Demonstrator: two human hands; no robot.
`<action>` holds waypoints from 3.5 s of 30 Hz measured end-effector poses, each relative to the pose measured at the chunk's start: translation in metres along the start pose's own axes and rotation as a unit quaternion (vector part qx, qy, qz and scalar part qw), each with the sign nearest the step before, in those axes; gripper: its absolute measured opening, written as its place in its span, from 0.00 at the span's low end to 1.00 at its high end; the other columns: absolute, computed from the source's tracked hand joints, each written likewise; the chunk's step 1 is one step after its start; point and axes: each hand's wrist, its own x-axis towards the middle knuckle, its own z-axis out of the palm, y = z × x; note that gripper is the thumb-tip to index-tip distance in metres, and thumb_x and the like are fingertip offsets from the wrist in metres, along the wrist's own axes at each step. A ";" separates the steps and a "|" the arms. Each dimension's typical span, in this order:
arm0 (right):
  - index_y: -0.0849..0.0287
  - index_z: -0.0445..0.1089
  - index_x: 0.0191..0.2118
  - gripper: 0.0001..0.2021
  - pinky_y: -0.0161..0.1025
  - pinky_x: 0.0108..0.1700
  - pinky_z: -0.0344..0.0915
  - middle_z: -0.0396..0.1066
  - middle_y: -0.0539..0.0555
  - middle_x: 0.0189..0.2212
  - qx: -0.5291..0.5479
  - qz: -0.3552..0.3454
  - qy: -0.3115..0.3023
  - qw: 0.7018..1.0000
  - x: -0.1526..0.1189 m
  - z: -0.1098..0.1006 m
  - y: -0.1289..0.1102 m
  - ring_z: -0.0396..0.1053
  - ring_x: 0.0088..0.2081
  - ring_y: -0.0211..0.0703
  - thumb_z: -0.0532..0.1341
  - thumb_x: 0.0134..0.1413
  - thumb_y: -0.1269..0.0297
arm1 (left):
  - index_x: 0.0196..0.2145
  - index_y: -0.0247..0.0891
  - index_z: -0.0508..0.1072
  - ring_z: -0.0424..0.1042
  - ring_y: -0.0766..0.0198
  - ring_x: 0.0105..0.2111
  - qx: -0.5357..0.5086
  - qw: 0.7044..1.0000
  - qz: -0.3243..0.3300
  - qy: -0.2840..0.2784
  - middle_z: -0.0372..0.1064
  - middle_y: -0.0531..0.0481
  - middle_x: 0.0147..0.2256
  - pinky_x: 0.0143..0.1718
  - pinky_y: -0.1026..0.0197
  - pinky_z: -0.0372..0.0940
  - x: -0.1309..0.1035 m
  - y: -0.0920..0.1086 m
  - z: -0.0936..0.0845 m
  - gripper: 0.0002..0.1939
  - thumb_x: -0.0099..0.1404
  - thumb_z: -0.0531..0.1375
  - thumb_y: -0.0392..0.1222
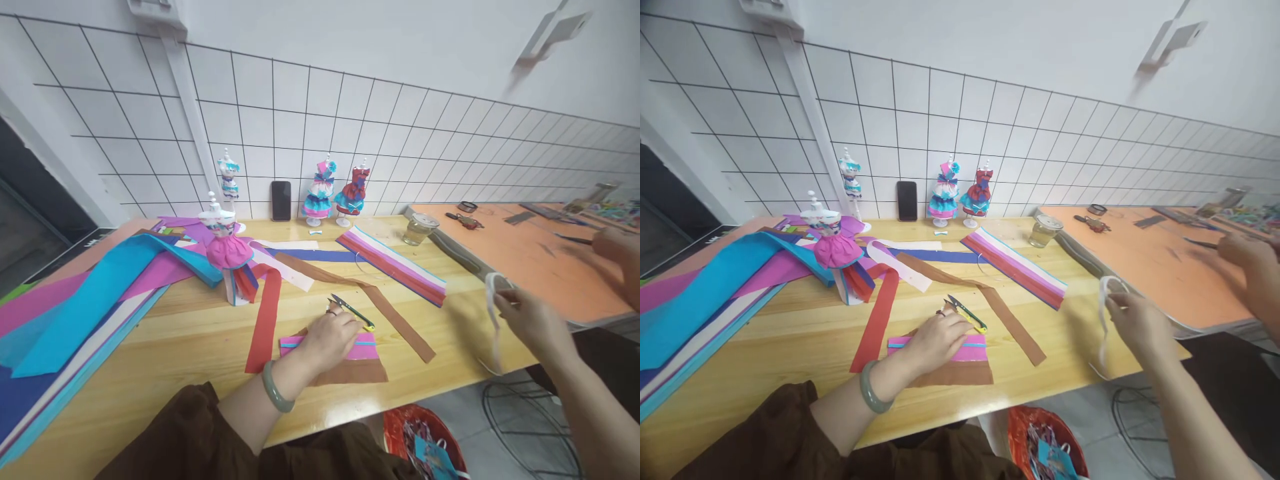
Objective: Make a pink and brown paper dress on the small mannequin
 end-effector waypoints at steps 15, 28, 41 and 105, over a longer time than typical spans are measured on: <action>0.59 0.73 0.30 0.08 0.44 0.30 0.57 0.71 0.70 0.36 -0.062 -0.049 -0.141 0.987 -0.020 0.025 -0.053 0.70 0.31 0.52 0.56 0.51 0.68 | 0.29 0.37 0.75 0.68 0.60 0.33 -0.040 0.992 -0.105 -0.057 0.71 0.47 0.27 0.35 0.61 0.57 -0.037 -0.036 -0.070 0.12 0.62 0.54 0.44; 0.59 0.71 0.37 0.10 0.42 0.44 0.61 0.71 0.58 0.35 0.150 -0.461 -0.358 0.798 -0.119 0.033 -0.240 0.67 0.41 0.47 0.55 0.57 0.62 | 0.30 0.38 0.74 0.65 0.65 0.33 -0.028 0.987 -0.132 -0.091 0.67 0.50 0.29 0.35 0.65 0.57 -0.070 -0.047 -0.068 0.09 0.59 0.58 0.45; 0.60 0.68 0.30 0.10 0.33 0.27 0.56 0.67 0.51 0.24 0.210 -0.366 -0.482 0.768 -0.097 0.017 -0.257 0.61 0.25 0.36 0.55 0.55 0.59 | 0.33 0.35 0.73 0.65 0.65 0.32 -0.192 0.961 -0.176 -0.092 0.67 0.50 0.30 0.33 0.65 0.58 -0.068 -0.051 -0.087 0.11 0.56 0.59 0.46; 0.60 0.70 0.33 0.16 0.31 0.25 0.52 0.63 0.45 0.21 0.352 -0.216 -0.671 0.616 -0.092 0.061 -0.290 0.55 0.22 0.31 0.62 0.45 0.51 | 0.29 0.31 0.71 0.64 0.71 0.25 -0.470 0.786 -0.403 0.017 0.67 0.53 0.24 0.27 0.67 0.56 -0.083 -0.081 -0.118 0.15 0.51 0.63 0.48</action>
